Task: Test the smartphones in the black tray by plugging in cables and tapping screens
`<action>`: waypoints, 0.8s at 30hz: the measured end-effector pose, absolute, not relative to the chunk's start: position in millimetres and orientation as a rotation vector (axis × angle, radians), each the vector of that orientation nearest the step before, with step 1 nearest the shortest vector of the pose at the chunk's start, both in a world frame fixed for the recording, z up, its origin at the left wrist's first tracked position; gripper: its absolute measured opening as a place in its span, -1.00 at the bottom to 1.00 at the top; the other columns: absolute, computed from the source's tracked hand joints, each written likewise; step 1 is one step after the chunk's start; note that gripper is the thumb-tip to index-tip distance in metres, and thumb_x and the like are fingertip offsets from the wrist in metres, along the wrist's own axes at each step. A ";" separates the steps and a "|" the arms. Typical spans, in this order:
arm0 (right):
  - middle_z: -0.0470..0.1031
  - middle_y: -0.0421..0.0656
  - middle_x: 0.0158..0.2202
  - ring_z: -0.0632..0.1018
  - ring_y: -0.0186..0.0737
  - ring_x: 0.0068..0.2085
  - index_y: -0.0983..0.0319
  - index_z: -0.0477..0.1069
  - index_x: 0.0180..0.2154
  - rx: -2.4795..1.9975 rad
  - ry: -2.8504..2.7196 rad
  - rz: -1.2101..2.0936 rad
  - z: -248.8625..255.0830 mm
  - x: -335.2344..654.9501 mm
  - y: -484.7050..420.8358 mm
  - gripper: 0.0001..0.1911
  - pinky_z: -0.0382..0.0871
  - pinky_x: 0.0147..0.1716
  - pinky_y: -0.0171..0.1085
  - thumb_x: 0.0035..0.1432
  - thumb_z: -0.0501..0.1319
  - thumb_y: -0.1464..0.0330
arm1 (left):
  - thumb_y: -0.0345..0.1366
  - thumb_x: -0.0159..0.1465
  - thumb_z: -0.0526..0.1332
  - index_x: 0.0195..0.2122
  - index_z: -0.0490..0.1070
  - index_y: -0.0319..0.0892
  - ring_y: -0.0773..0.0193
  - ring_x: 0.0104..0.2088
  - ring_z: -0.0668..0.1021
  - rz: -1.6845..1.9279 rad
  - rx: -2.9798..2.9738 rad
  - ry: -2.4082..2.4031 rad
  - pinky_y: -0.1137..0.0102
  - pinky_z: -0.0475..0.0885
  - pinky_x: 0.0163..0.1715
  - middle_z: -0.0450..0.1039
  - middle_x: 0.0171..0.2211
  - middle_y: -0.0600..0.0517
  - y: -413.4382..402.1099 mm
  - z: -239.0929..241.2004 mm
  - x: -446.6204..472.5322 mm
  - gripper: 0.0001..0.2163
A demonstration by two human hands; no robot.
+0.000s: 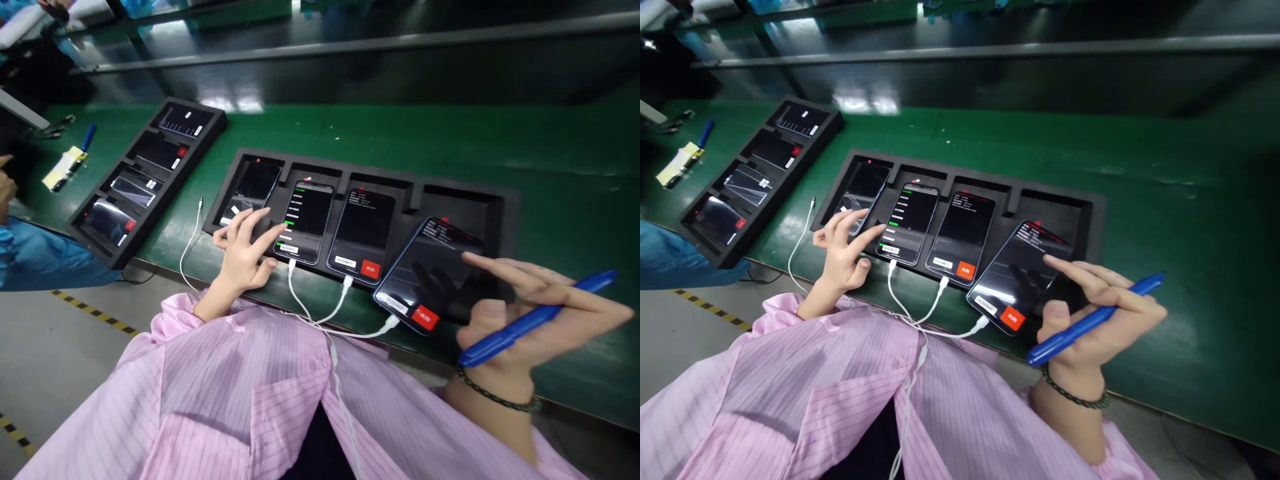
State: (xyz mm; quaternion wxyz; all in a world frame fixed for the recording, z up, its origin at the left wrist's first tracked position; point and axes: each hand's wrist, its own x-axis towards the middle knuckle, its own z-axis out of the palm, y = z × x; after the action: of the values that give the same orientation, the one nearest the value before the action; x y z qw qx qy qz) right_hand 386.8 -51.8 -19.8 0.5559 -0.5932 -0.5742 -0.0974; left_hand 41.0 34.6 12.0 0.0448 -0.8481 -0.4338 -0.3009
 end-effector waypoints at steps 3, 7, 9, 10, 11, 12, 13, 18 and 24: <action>0.55 -0.08 -0.48 0.55 0.06 -0.49 0.08 0.04 -0.27 -1.136 -1.411 -0.417 -19.2 388.2 -44.9 -0.53 0.26 -0.48 -0.06 0.04 0.25 -0.01 | 0.18 0.44 -0.27 0.11 0.54 0.02 -0.14 0.21 0.34 -0.958 -2.382 -1.575 -0.06 0.09 0.13 0.38 0.21 -0.13 44.2 28.8 25.0 -0.34; 0.53 -0.08 -0.47 0.59 0.09 -0.46 0.09 0.06 -0.25 -1.162 -1.364 -0.395 -16.0 384.7 -44.4 -0.59 0.29 -0.48 -0.07 0.10 0.22 0.03 | 0.06 0.41 0.03 0.17 0.43 -0.08 -0.33 0.23 0.31 -0.929 -1.975 -2.133 -0.23 0.10 0.14 0.33 0.21 -0.28 79.3 32.9 -24.5 -0.53; 0.51 -0.09 -0.47 0.60 0.10 -0.47 0.09 0.06 -0.25 -1.170 -1.343 -0.376 -14.7 382.8 -44.8 -0.61 0.30 -0.49 -0.09 0.14 0.21 0.04 | 0.06 0.32 0.15 0.09 0.45 -0.13 -0.41 0.16 0.36 -0.866 -1.900 -2.319 -0.33 0.11 0.12 0.41 0.07 -0.36 99.0 23.6 -49.7 -0.55; 0.51 -0.09 -0.47 0.60 0.10 -0.47 0.09 0.06 -0.26 -1.165 -1.340 -0.379 -14.3 382.3 -44.6 -0.61 0.30 -0.49 -0.09 0.15 0.21 0.05 | 0.06 0.28 0.20 0.02 0.46 -0.13 -0.42 0.13 0.38 -0.839 -1.915 -2.368 -0.36 0.14 0.10 0.44 0.02 -0.38 107.2 18.1 -59.2 -0.57; 0.52 -0.08 -0.47 0.59 0.09 -0.48 0.09 0.05 -0.26 -1.162 -1.344 -0.385 -14.1 382.2 -44.1 -0.62 0.30 -0.49 -0.09 0.15 0.20 0.05 | 0.05 0.24 0.24 -0.04 0.46 -0.14 -0.42 0.09 0.40 -0.819 -1.939 -2.386 -0.35 0.18 0.08 0.45 -0.01 -0.38 113.8 13.1 -65.7 -0.59; 0.53 -0.07 -0.46 0.59 0.09 -0.49 0.10 0.04 -0.27 -1.156 -1.354 -0.398 -14.1 382.3 -43.4 -0.62 0.29 -0.50 -0.10 0.15 0.20 0.06 | 0.02 0.22 0.25 -0.10 0.45 -0.14 -0.39 0.06 0.43 -0.798 -1.980 -2.387 -0.32 0.24 0.06 0.46 -0.05 -0.37 118.7 9.2 -69.3 -0.63; 0.54 -0.06 -0.46 0.58 0.08 -0.50 0.10 0.03 -0.27 -1.157 -1.366 -0.409 -14.2 382.6 -42.6 -0.62 0.28 -0.50 -0.10 0.15 0.20 0.06 | -0.02 0.22 0.25 -0.16 0.44 -0.14 -0.34 0.01 0.46 -0.776 -2.024 -2.379 -0.26 0.29 0.05 0.47 -0.09 -0.35 122.0 6.8 -70.0 -0.69; 0.53 -0.08 -0.44 0.59 0.07 -0.49 0.09 0.01 -0.29 -1.159 -1.399 -0.402 -12.6 383.0 -41.8 -0.61 0.20 -0.57 -0.18 0.13 0.18 0.05 | -0.25 0.26 0.12 -0.32 0.36 -0.13 -0.10 -0.18 0.54 -0.591 -2.173 -2.401 0.02 0.42 -0.02 0.51 -0.27 -0.21 126.2 13.0 -57.9 -0.90; 0.47 -0.10 -0.46 0.62 0.10 -0.46 0.11 0.03 -0.28 -1.168 -1.428 -0.406 -7.7 382.0 -44.7 -0.65 0.21 -0.55 -0.19 0.17 0.18 0.09 | -0.29 0.34 0.09 -0.20 0.31 -0.13 0.06 -0.29 0.57 -1.009 -2.049 -2.408 0.17 0.45 -0.11 0.51 -0.35 -0.08 119.8 28.5 -61.9 -0.92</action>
State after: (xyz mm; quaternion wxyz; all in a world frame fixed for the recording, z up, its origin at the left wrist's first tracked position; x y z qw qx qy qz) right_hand 382.0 -44.7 -7.7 0.5860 -0.5011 -0.6126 -0.1739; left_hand -61.9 119.8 28.5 -0.0886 -0.6150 -0.7226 -0.3029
